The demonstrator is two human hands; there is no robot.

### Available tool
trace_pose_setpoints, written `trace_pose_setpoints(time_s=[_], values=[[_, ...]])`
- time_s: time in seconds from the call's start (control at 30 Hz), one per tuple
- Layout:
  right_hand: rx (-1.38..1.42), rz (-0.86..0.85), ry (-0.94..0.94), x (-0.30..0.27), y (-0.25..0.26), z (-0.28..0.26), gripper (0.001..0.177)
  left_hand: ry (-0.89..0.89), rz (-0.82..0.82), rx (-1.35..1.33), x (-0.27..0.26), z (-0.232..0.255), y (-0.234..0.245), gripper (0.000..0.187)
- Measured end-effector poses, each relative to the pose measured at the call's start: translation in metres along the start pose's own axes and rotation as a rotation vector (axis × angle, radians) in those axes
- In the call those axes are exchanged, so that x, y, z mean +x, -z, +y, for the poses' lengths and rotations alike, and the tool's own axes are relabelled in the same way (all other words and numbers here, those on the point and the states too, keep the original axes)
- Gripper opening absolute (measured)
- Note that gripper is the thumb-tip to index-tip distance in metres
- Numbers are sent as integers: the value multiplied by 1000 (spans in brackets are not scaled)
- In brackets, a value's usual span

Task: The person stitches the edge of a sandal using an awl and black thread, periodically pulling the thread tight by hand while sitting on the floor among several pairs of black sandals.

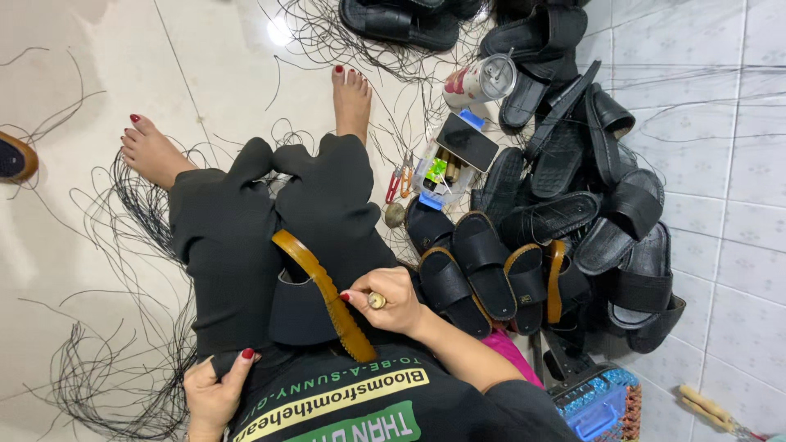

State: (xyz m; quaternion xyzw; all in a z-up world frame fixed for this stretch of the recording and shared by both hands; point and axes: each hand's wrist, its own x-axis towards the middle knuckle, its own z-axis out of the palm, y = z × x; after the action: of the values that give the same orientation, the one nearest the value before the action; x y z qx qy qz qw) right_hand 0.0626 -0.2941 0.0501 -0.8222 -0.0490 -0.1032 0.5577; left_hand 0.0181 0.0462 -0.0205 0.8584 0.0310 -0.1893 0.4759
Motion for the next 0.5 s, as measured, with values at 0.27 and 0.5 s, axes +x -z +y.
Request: trace_pose_setpoints(time_s=[0.27, 0.5], values=[[68, -112, -109, -7, 12, 8, 20, -32, 8, -21, 0, 12, 1, 7], [-83, -138, -541, 111, 83, 114, 22, 17, -48, 87, -3, 20, 6, 8]])
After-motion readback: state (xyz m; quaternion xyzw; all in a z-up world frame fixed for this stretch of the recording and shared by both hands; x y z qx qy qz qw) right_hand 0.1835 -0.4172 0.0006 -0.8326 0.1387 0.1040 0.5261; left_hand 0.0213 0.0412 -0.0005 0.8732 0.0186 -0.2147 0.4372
